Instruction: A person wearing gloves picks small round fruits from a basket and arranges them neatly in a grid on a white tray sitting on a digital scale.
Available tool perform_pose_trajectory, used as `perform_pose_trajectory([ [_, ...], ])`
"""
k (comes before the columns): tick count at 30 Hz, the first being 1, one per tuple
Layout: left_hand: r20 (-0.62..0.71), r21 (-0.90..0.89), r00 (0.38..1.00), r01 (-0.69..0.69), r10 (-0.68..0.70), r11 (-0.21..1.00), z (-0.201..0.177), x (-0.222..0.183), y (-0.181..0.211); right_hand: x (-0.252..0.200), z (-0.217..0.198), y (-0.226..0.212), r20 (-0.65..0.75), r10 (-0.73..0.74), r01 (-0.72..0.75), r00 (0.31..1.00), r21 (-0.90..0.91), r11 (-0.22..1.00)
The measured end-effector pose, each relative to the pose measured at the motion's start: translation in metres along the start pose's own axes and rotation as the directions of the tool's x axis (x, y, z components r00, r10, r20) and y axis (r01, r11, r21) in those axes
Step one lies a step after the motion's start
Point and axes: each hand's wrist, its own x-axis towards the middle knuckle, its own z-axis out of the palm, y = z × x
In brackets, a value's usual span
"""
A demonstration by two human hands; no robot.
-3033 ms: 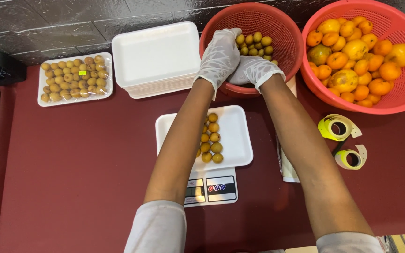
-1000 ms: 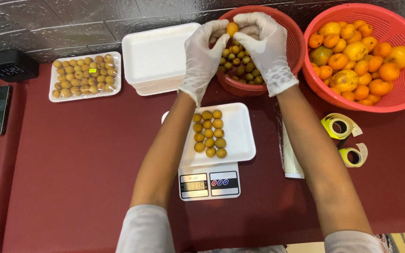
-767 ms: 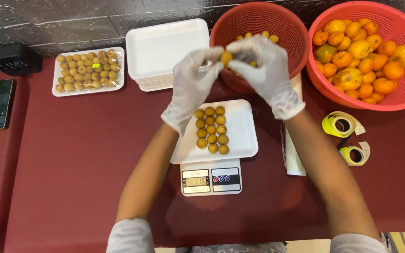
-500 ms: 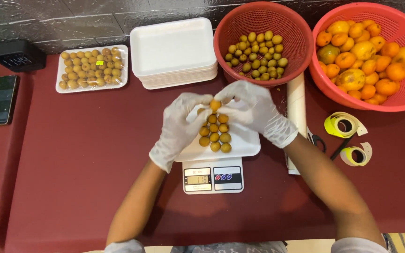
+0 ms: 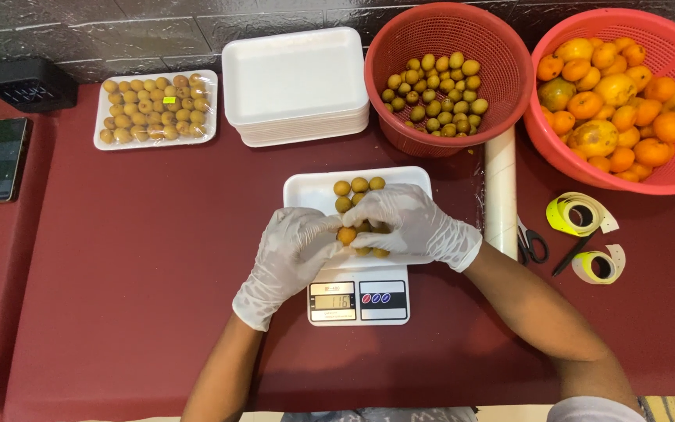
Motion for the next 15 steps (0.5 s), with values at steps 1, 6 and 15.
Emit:
perform_pose_trajectory([
  [1,0.051,0.036,0.999,0.011,-0.013,0.999,-0.001,-0.002,-0.001,0.000,0.001,0.000,0.012,-0.006,0.006,1.000,-0.014,1.000],
  [6,0.148,0.112,0.989,0.016,-0.033,0.994,-0.006,-0.003,0.005,-0.004,0.010,0.001,0.015,-0.060,0.061,0.998,-0.042,0.997],
  [15,0.189,0.190,0.979,0.034,-0.071,0.981,-0.004,-0.010,0.004,-0.013,0.014,0.013,0.075,-0.129,0.131,0.989,-0.013,0.991],
])
